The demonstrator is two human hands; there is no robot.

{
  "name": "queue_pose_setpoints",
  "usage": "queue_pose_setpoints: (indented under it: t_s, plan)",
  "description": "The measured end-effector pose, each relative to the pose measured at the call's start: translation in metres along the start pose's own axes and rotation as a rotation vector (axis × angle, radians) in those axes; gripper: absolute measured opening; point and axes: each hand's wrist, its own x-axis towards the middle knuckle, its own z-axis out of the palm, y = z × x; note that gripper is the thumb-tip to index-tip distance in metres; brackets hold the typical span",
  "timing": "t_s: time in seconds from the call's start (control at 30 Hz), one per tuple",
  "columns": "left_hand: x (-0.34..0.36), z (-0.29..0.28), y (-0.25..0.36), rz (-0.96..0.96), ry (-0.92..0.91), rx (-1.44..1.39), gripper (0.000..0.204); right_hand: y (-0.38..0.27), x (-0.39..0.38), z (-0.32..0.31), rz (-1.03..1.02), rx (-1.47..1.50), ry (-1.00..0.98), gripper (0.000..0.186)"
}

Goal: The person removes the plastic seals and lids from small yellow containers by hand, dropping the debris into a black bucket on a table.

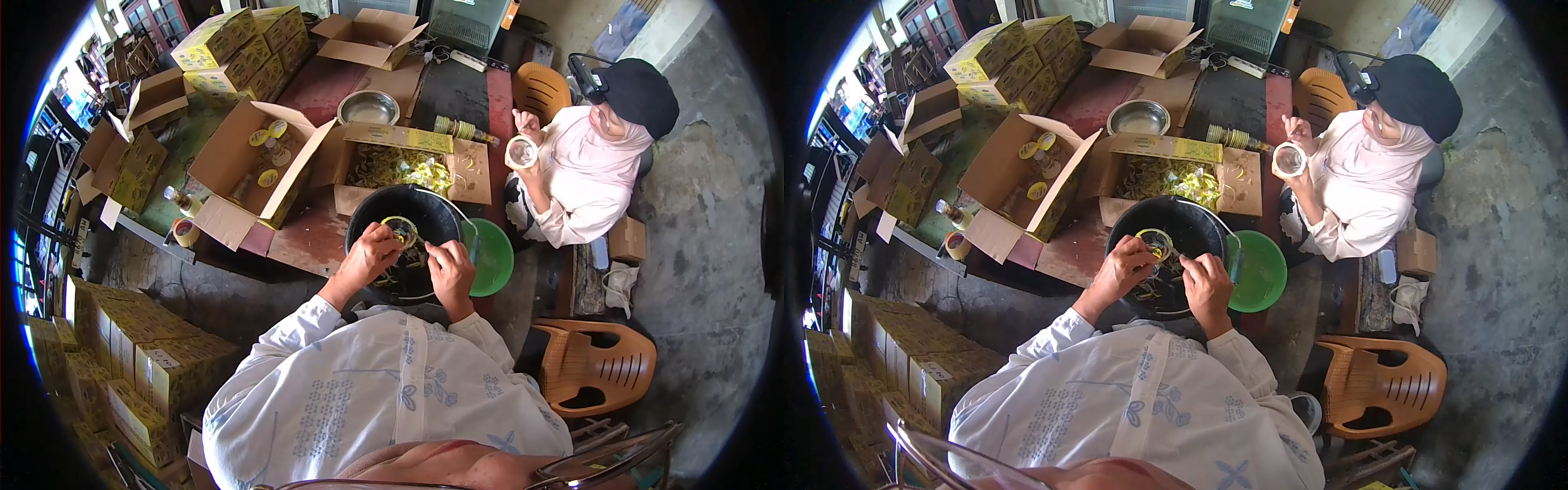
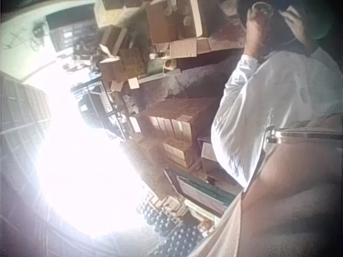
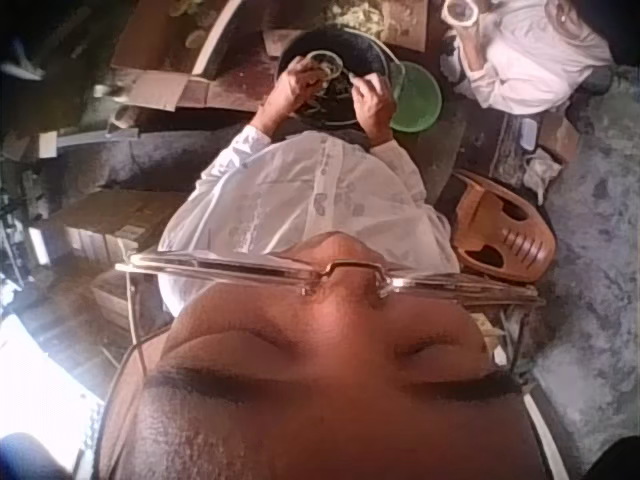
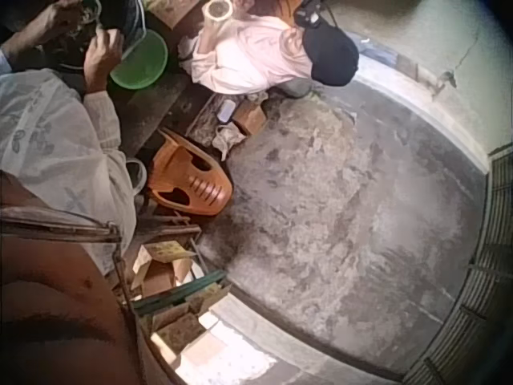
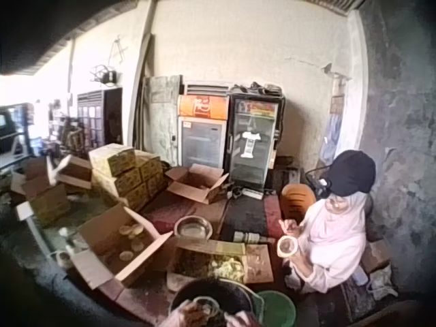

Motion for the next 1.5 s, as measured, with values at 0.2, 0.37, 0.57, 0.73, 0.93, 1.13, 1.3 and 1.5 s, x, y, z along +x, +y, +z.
queue_pose_setpoints:
  t_s: [0.2,0.37,0.57,0.73,0.93,1.13,1.3,1.5]
  plan:
    - [0.003,0.004,-0.004,0.060,-0.012,0.006,0.021,0.000,0.001,0.005,-0.054,-0.123,-0.050,0.022]
    - [0.008,-0.001,-0.011,0.093,-0.074,0.012,0.019,0.011,-0.001,0.017,-0.107,-0.133,-0.078,0.025]
    - [0.010,-0.004,-0.003,0.064,-0.179,-0.134,0.018,0.046,0.009,0.010,-0.010,-0.069,-0.071,0.023]
    - [0.009,-0.009,-0.008,0.016,-0.128,-0.106,0.021,0.023,0.014,-0.007,-0.060,-0.004,-0.043,0.017]
    - [0.009,-0.011,0.001,-0.026,-0.156,-0.231,0.023,0.027,0.007,0.001,-0.006,-0.068,-0.046,0.016]
    - [0.002,-0.004,-0.009,-0.063,-0.064,-0.192,0.025,0.019,0.013,-0.013,0.083,0.110,0.017,0.009]
    - [0.007,0.004,0.005,-0.111,0.162,-0.399,0.074,0.012,0.010,-0.020,-0.022,0.114,-0.038,0.015]
    - [0.001,0.010,0.001,-0.196,0.054,-0.387,0.103,0.016,0.007,-0.025,-0.101,0.041,-0.113,0.025]
